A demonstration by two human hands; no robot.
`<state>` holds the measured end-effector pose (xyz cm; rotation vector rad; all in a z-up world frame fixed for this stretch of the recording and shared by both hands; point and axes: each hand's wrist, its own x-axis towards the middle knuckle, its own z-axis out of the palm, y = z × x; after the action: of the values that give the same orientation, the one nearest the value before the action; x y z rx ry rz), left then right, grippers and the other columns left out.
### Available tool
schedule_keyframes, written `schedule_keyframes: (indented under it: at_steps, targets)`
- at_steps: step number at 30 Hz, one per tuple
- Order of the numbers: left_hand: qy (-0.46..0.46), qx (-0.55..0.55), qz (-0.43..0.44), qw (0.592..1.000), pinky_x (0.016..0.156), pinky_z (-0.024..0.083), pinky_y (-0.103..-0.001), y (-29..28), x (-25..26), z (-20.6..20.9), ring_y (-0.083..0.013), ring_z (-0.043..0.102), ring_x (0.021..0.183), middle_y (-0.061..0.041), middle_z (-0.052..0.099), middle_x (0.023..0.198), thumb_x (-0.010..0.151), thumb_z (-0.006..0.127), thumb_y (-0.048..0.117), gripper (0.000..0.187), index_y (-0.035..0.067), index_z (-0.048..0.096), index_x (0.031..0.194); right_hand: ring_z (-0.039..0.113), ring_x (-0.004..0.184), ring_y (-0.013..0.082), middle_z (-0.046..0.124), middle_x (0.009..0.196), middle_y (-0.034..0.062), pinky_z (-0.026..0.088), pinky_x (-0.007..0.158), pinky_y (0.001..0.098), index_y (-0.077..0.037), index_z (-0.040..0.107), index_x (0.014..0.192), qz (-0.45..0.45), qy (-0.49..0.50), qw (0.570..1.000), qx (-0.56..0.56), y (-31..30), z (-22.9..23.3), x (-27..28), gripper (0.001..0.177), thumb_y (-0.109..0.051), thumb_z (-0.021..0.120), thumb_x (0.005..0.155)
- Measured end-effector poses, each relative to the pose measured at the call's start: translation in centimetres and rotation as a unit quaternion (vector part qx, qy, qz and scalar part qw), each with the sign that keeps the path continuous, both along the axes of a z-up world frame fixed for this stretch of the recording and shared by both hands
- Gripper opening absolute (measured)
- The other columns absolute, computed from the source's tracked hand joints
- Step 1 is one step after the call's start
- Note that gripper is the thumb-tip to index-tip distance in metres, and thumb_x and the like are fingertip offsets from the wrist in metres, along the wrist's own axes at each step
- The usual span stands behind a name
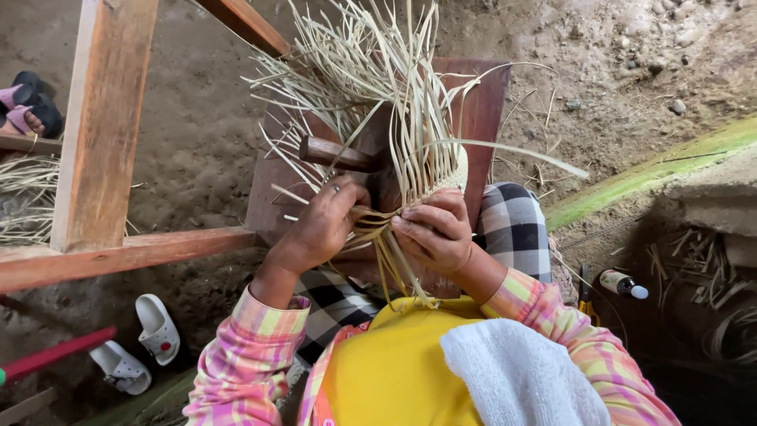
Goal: Weaving a straw hat by interlacing dried straw strands around a wooden form.
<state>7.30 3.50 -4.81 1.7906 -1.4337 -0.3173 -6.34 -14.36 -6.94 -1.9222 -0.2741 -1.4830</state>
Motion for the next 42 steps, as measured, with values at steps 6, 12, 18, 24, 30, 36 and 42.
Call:
schedule_keyframes:
  at_steps: [6,12,18,24,30,36,42]
  targets:
    - [0.1,-0.036,0.008,0.994,0.092,0.054,-0.045,-0.2,-0.1,2.8,-0.0342,0.067,0.103,-0.017,0.065,0.106,0.087,0.074,-0.003,0.029,0.001,0.061,0.113,0.062,0.081,0.028,0.074,0.097,0.0107,0.056,0.072,0.0411,-0.009,0.082,0.091,0.009,-0.006,1.0,0.02,-0.1,0.5,0.3,0.008,-0.004,0.08,0.085]
    - [-0.048,-0.083,0.136,0.986,0.091,0.055,-0.039,-3.2,-4.4,4.1,-0.0298,0.066,0.1,-0.009,0.065,0.103,0.09,0.077,0.019,0.028,0.004,0.066,0.111,0.067,0.083,0.0325,0.075,0.098,0.0165,0.059,0.075,0.0449,-0.004,0.082,0.092,0.093,0.032,0.989,0.11,-0.8,2.6,-1.2,0.014,0.003,0.078,0.081]
    - [-0.068,-0.075,0.242,0.965,0.07,0.06,-0.034,-3.9,-5.7,3.1,-0.0251,0.07,0.075,-0.005,0.065,0.09,0.09,0.08,0.023,0.027,0.007,0.068,0.109,0.067,0.081,0.0345,0.073,0.098,0.0151,0.058,0.077,0.0454,-0.004,0.08,0.095,0.062,0.086,0.991,0.082,-1.6,2.1,-2.2,0.018,0.004,0.077,0.08]
    - [-0.019,-0.022,0.273,0.962,0.065,0.059,-0.039,-4.7,-6.1,5.4,-0.0316,0.071,0.073,-0.009,0.066,0.078,0.082,0.085,0.024,0.039,0.011,0.064,0.112,0.065,0.08,0.0369,0.071,0.098,0.0163,0.057,0.075,0.0473,-0.004,0.078,0.099,0.071,0.119,0.985,0.106,-2.1,2.9,-2.7,0.016,0.0,0.078,0.083]
    - [-0.083,-0.018,0.276,0.957,0.06,0.058,-0.042,-5.0,-6.9,5.0,-0.0308,0.069,0.066,-0.007,0.062,0.075,0.082,0.08,0.011,0.036,0.008,0.062,0.113,0.061,0.074,0.0303,0.066,0.091,0.0119,0.055,0.071,0.0409,-0.007,0.078,0.106,0.025,0.155,0.983,0.091,-2.5,4.0,-1.2,0.02,0.0,0.072,0.089]
    - [0.007,-0.028,0.268,0.963,0.058,0.052,-0.044,-5.3,-7.0,5.7,-0.0322,0.063,0.06,-0.006,0.054,0.066,0.086,0.079,0.012,0.042,0.011,0.057,0.121,0.063,0.078,0.0412,0.064,0.093,0.02,0.053,0.07,0.0516,0.0,0.072,0.118,0.037,0.174,0.984,0.018,-4.4,4.4,1.5,0.026,-0.003,0.066,0.093]
    - [0.052,-0.013,0.235,0.971,0.056,0.048,-0.029,-4.7,-5.2,3.5,-0.0178,0.048,0.049,0.002,0.045,0.056,0.084,0.08,0.017,0.053,0.012,0.054,0.13,0.063,0.081,0.0152,0.07,0.102,0.009,0.054,0.075,0.0317,-0.008,0.078,0.115,0.09,0.251,0.945,0.188,-9.3,4.8,0.1,0.021,-0.003,0.067,0.098]
